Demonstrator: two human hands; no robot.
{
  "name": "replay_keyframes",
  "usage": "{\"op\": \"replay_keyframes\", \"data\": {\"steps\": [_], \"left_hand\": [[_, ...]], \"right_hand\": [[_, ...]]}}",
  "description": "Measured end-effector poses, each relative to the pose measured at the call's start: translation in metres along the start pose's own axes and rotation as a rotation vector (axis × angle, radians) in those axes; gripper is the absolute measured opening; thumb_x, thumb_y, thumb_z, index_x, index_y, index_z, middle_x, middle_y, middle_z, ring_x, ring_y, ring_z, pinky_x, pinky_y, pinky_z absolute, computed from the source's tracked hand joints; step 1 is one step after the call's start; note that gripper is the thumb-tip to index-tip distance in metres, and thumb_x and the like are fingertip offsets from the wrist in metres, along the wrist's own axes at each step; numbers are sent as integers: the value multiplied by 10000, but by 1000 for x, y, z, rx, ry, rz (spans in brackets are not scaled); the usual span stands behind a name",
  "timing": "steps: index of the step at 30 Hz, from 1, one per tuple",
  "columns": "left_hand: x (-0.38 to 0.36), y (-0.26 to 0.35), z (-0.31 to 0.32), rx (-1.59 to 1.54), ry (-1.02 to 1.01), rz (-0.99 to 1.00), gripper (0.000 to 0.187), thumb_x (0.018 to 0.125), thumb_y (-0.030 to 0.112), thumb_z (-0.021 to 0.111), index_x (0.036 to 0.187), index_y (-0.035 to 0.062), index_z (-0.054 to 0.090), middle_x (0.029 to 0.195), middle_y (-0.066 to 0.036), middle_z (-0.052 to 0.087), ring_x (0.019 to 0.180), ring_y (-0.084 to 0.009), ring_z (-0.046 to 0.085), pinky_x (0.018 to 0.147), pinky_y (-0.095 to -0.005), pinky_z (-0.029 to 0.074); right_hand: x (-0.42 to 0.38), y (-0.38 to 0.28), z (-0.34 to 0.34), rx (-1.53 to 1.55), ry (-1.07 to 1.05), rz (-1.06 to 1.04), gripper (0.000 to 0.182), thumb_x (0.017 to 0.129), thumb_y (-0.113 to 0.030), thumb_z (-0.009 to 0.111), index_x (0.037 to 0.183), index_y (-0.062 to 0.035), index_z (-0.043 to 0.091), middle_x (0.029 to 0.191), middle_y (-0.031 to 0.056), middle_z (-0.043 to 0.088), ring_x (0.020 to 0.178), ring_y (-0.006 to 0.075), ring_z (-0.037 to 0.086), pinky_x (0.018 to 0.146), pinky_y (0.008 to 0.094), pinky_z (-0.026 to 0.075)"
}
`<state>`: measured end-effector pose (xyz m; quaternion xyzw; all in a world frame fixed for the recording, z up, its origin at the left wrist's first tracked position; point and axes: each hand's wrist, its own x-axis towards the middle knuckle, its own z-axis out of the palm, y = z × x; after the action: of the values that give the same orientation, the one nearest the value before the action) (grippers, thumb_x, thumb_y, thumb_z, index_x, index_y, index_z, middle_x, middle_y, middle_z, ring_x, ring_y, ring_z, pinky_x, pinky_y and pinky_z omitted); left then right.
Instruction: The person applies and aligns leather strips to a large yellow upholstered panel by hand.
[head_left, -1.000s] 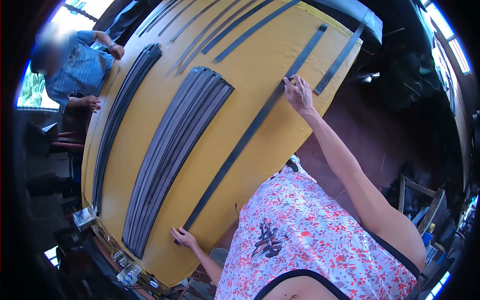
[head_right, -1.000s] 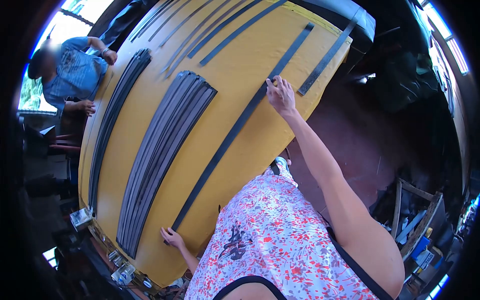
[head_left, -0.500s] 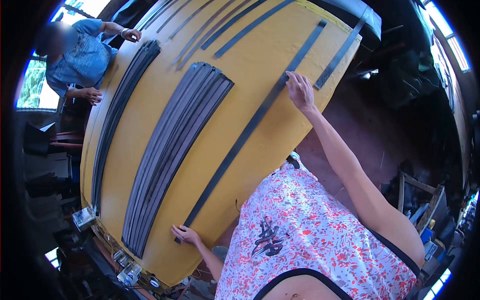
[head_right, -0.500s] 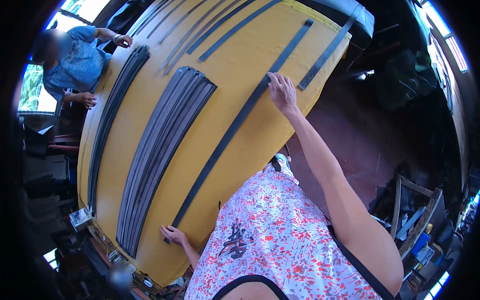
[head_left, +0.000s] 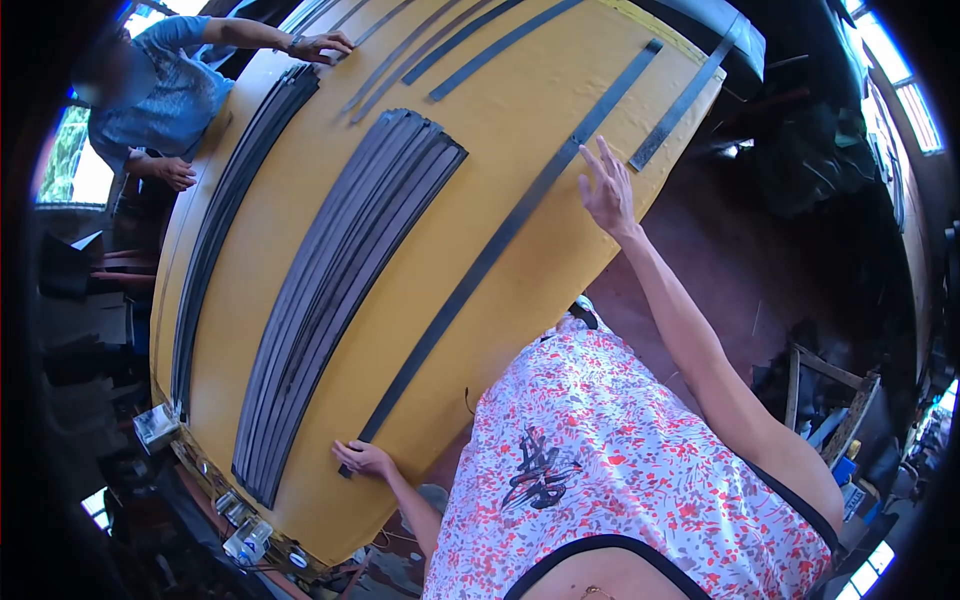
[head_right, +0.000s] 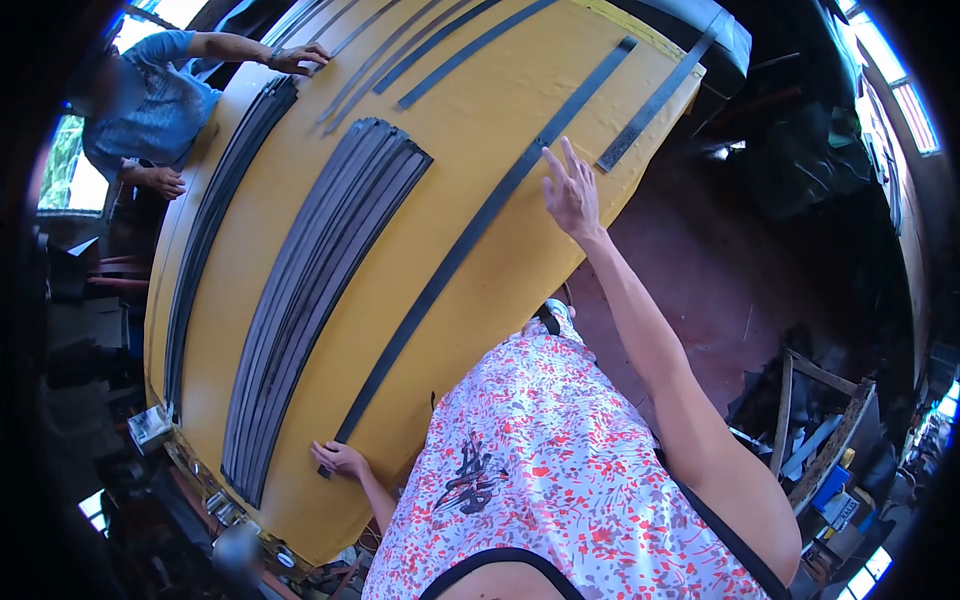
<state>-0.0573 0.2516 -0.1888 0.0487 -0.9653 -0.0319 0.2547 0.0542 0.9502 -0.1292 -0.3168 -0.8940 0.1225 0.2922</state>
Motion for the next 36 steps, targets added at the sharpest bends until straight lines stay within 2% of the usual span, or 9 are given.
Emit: {"op": "replay_keyframes", "data": {"steps": [3,6,8,12,23,29,36], "left_hand": [[0,-2,2,-1,26,19,370,973,136,516,1327,38,562,1377,-231,546,1229,-394,553,1024,-492,431],[0,-2,4,-2,44,29,366,973,135,511,1322,41,567,1368,-230,554,1216,-397,561,1020,-493,434],[-1,0,1,12,38,21,363,973,136,508,1319,42,569,1362,-230,559,1210,-399,564,1019,-493,434],[0,4,-2,21,37,23,362,974,146,505,1315,44,572,1350,-233,568,1202,-403,569,1013,-497,440],[-2,5,-2,-5,67,46,349,975,150,516,1300,37,579,1338,-241,572,1194,-410,574,997,-505,452],[-5,-2,3,6,95,68,336,978,149,516,1286,38,587,1321,-236,584,1183,-396,583,984,-501,457],[-4,2,1,-3,106,69,336,978,151,521,1288,42,586,1323,-221,589,1189,-383,583,977,-492,458]], "right_hand": [[-2,2,5,71,0,5,480,855,-91,654,1328,-142,585,1431,155,497,1173,342,562,1031,446,428],[-12,-7,5,119,-89,-72,419,855,-100,660,1271,-126,625,1348,137,557,1168,338,560,1038,445,421],[-19,-16,9,104,-72,-59,370,850,-112,676,1220,-118,657,1268,114,594,1138,320,569,1010,435,437],[-22,-23,14,110,-45,8,356,841,-130,697,1196,-124,675,1253,101,596,1106,310,574,993,427,438],[-23,-23,20,18,29,-48,269,835,-159,706,1104,-143,708,1229,94,609,1104,290,577,983,445,418],[-21,-22,16,20,-21,-36,253,830,-158,702,1083,-157,710,1246,85,606,1110,273,578,1019,466,379],[-19,-23,15,0,-54,-54,239,839,-143,683,1077,-165,695,1240,77,596,1109,264,572,1001,454,380]]}}
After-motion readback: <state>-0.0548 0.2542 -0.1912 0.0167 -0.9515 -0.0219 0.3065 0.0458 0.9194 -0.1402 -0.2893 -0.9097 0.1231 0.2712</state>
